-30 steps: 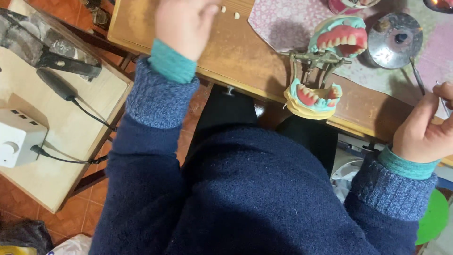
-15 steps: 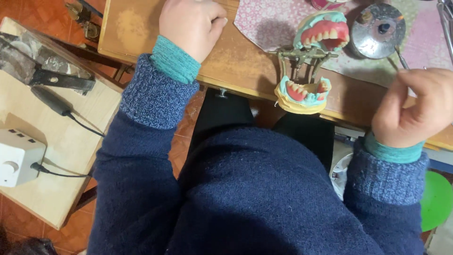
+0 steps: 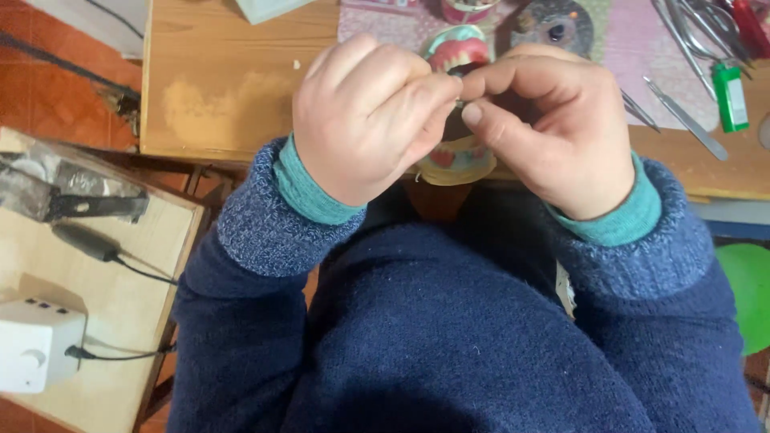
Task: Inspecting and adjusting a dental cast model using a metal tool at a workbench, then checking a stove.
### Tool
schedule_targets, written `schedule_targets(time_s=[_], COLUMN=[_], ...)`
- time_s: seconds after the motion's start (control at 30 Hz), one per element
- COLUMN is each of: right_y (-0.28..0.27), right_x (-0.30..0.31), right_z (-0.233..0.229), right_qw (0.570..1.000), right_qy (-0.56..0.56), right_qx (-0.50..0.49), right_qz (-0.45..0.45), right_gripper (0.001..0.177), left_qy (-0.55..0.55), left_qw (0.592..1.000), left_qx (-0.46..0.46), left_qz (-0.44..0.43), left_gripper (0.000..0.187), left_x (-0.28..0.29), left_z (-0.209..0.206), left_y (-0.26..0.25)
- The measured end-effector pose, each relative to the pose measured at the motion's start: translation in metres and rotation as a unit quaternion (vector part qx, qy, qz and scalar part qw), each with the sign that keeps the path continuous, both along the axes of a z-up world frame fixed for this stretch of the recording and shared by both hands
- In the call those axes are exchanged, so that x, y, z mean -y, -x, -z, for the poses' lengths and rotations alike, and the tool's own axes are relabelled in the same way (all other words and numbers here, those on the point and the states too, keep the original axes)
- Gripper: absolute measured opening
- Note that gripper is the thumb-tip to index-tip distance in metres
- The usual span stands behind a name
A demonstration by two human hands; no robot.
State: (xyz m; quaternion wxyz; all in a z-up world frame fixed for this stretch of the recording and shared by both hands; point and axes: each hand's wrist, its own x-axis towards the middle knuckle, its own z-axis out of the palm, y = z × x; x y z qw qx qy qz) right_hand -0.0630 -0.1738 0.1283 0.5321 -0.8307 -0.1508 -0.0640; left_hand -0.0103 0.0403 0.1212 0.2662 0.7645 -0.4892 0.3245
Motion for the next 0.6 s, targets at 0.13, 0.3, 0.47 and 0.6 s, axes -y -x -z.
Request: schedule_targets(time_s=[0.13,0.3,0.47,0.6], right_y=[0.001,0.003,0.002,-0.008], right_x=[0.004,0.014,0.038,0.109], right_z=[0.0,0.004,0.028,0.051], right_qw=[0.999,0.996,0.987,0.941], right_qy=[-0.025,-0.065,-0.126,0.269], right_qx=[-0.029,-0.038,-0.099,0.161], right_qz=[0.037,0.039,0.032,0.129], right_gripper=[0.011,0.006,0.007,0.011], left_qy=[-0.001,-0.015,0.001,0.041], left_qw=[1.0,0.997,0.995,0.992], left_qx=[0.024,0.052,0.018,-0.043], left_qz=[-0.003,0.048,0.098,0.109], left_gripper=[0.02,0.017,0.023,0.024], left_x=[0.009,0.014,0.024,0.019], left_z=[0.001,0.006,0.006,0.017], left_y=[-0.002,-0.006,-0.011,-0.022])
